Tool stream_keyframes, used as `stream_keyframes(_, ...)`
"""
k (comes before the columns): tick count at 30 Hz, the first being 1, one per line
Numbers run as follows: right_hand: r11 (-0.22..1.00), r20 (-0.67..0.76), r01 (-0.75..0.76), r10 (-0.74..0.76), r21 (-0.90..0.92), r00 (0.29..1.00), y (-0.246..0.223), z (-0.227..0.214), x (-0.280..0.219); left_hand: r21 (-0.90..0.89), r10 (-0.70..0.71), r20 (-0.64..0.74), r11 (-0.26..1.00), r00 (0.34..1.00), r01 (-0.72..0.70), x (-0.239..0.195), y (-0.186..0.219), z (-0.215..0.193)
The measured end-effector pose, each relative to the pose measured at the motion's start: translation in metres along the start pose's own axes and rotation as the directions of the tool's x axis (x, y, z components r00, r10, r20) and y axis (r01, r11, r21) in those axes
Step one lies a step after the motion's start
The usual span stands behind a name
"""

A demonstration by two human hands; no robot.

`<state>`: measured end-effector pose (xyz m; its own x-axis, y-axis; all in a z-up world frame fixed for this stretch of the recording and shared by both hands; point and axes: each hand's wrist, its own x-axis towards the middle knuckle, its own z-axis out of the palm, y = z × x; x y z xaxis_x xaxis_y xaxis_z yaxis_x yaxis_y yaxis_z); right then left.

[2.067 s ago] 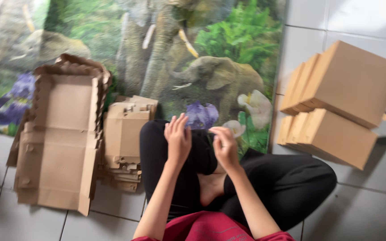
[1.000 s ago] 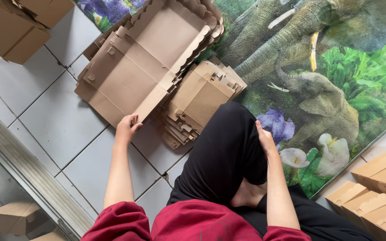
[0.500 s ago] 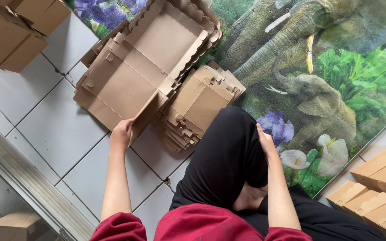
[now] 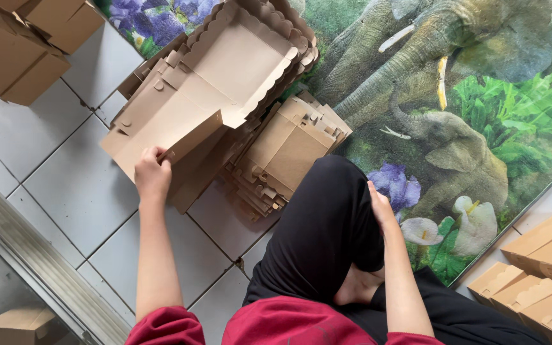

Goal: The person sits on the floor and assembles flat cardboard pieces into small boxes by hand. They fold the flaps, tuck the tabs into slots, and secure the sides to form the box structure, then place the finished boxes in a stack.

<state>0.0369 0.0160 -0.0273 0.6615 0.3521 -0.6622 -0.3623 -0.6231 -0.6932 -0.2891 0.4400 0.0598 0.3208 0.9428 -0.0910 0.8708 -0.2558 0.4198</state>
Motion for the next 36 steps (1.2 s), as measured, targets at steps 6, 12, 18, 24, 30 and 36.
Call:
stream_keyframes(6,0.735,-0.380,0.530,-0.674,-0.422,0.633,-0.026,0.004,-0.014,0.230,0.179,0.276,0.942,0.944,-0.245,-0.034,0.069,-0.032)
stream_keyframes(12,0.669,-0.002,0.630,-0.685,0.396,0.729,-0.103,0.075,-0.098,-0.171,0.443,0.503,0.893,0.742,-0.417,-0.076,0.185,-0.020)
stream_keyframes(18,0.787,0.414,0.273,-0.544,0.554,0.730,-0.071,0.086,-0.135,-0.247,0.447,0.502,0.894,0.740,-0.373,-0.111,0.275,0.040)
stream_keyframes(24,0.863,0.097,0.493,-0.503,0.111,0.859,-0.016,0.070,-0.093,-0.344,0.580,0.442,0.814,0.685,-0.468,-0.178,0.345,0.059)
stream_keyframes(30,0.788,-0.386,0.281,-0.536,-0.548,0.751,0.044,0.005,-0.019,-0.127,0.900,-0.202,0.367,0.386,-0.922,-0.283,0.365,0.040)
stream_keyframes(36,0.344,-0.834,0.766,0.121,0.543,0.538,0.019,-0.070,-0.030,-0.729,0.935,-0.133,0.132,0.328,-0.672,-0.332,0.368,0.066)
